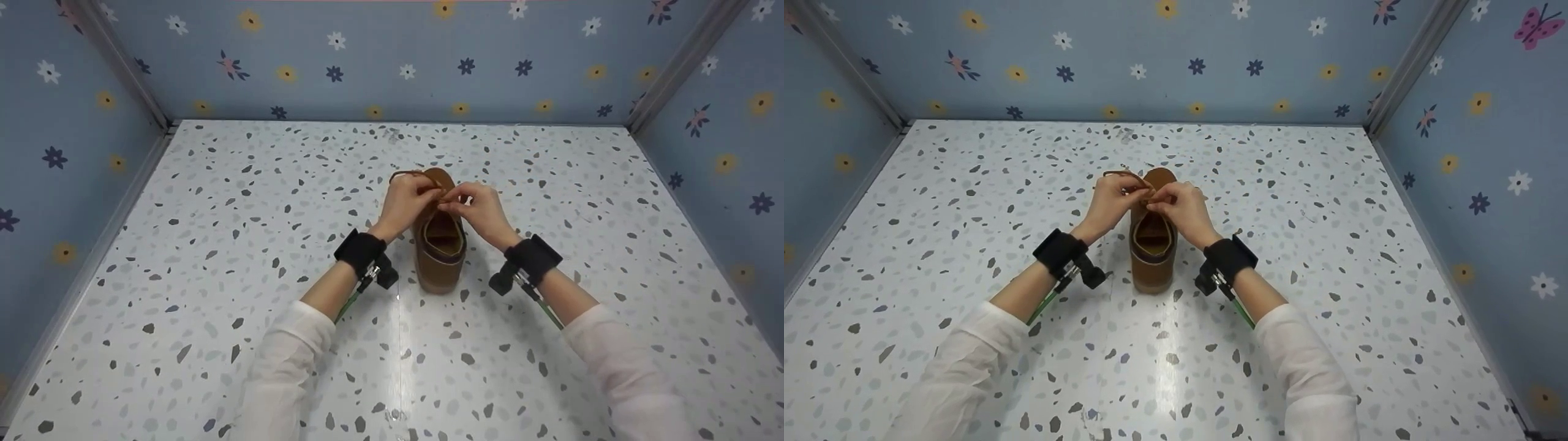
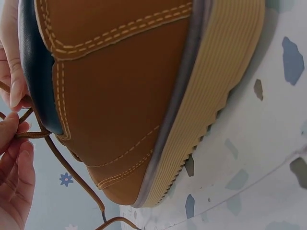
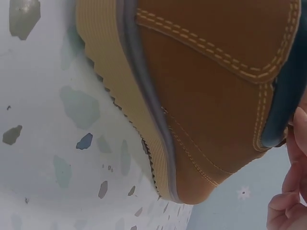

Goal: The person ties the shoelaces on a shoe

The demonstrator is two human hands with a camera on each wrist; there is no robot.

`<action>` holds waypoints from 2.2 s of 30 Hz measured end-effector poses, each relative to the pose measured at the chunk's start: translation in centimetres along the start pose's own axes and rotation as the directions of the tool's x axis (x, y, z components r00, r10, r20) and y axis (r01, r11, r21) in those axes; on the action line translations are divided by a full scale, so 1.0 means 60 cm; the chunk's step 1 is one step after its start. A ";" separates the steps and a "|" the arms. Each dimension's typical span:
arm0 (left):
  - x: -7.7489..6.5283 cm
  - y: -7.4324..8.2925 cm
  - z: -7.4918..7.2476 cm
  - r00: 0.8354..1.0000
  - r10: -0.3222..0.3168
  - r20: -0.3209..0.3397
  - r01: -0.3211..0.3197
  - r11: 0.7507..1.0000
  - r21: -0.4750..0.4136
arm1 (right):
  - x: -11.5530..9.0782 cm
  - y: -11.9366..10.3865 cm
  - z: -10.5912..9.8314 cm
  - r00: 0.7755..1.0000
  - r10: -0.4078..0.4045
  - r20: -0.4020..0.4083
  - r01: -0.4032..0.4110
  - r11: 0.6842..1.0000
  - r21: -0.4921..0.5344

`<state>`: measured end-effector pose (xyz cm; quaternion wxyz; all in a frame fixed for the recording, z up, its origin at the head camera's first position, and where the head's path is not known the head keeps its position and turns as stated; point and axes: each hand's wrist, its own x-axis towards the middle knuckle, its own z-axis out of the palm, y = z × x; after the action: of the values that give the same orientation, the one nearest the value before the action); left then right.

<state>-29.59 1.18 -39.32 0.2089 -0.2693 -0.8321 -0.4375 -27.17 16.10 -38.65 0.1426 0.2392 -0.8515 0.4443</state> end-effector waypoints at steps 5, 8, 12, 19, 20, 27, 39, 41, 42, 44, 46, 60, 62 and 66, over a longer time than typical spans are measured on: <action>0.000 -0.001 0.002 1.000 0.023 -0.017 -0.023 1.000 0.010 | 0.002 0.004 0.004 1.000 -0.016 -0.010 0.016 1.000 -0.010; 0.001 -0.002 0.003 1.000 0.018 -0.014 -0.018 1.000 0.021 | 0.002 0.006 0.005 1.000 -0.009 -0.015 0.009 0.999 -0.031; 0.001 -0.003 0.004 1.000 0.005 -0.009 -0.004 1.000 0.023 | 0.000 0.010 0.004 0.999 -0.051 0.004 0.051 0.999 -0.020; -0.002 -0.002 0.005 1.000 0.007 -0.012 -0.007 1.000 -0.010 | -0.011 0.015 -0.016 0.997 -0.052 0.053 0.050 0.998 0.031; -0.002 -0.001 0.005 1.000 0.001 -0.008 -0.001 1.000 -0.008 | -0.012 0.016 -0.021 0.997 -0.043 0.068 0.040 0.998 0.042; -0.005 0.001 0.004 1.000 0.007 -0.007 -0.006 1.000 0.029 | -0.010 -0.002 -0.059 0.988 0.003 0.156 -0.013 0.998 0.062; -0.029 0.003 0.000 0.980 0.195 -0.044 -0.188 0.973 0.133 | 0.024 0.013 -0.060 0.958 0.144 0.250 -0.145 0.989 -0.018; -0.034 0.003 0.000 0.974 0.224 -0.036 -0.216 0.964 0.157 | 0.030 0.014 -0.057 0.949 0.157 0.274 -0.155 0.988 -0.029; -0.036 0.003 0.000 0.972 0.235 -0.032 -0.227 0.960 0.164 | 0.032 0.013 -0.055 0.946 0.161 0.283 -0.158 0.987 -0.033; -0.040 0.004 0.000 0.967 0.254 -0.027 -0.246 0.954 0.173 | 0.036 0.012 -0.053 0.939 0.177 0.294 -0.173 0.984 -0.041; -0.044 0.004 0.000 0.962 0.272 -0.025 -0.263 0.949 0.172 | 0.040 0.010 -0.051 0.933 0.195 0.301 -0.185 0.981 -0.061; -0.056 -0.004 0.004 0.948 0.318 -0.019 -0.312 0.937 0.156 | 0.067 -0.009 -0.034 0.801 0.342 0.492 -0.238 0.935 -0.262; -0.057 -0.005 0.005 0.945 0.325 -0.023 -0.318 0.936 0.149 | 0.071 -0.013 -0.032 0.787 0.355 0.505 -0.229 0.928 -0.295; -0.057 -0.005 0.007 0.937 0.349 -0.027 -0.342 0.929 0.141 | 0.077 -0.017 -0.031 0.767 0.359 0.532 -0.209 0.923 -0.322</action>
<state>-27.21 0.47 -41.71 0.3216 -0.3855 -0.7935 -0.3439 -30.47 15.87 -34.82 -0.1657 0.2113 -0.9281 0.2579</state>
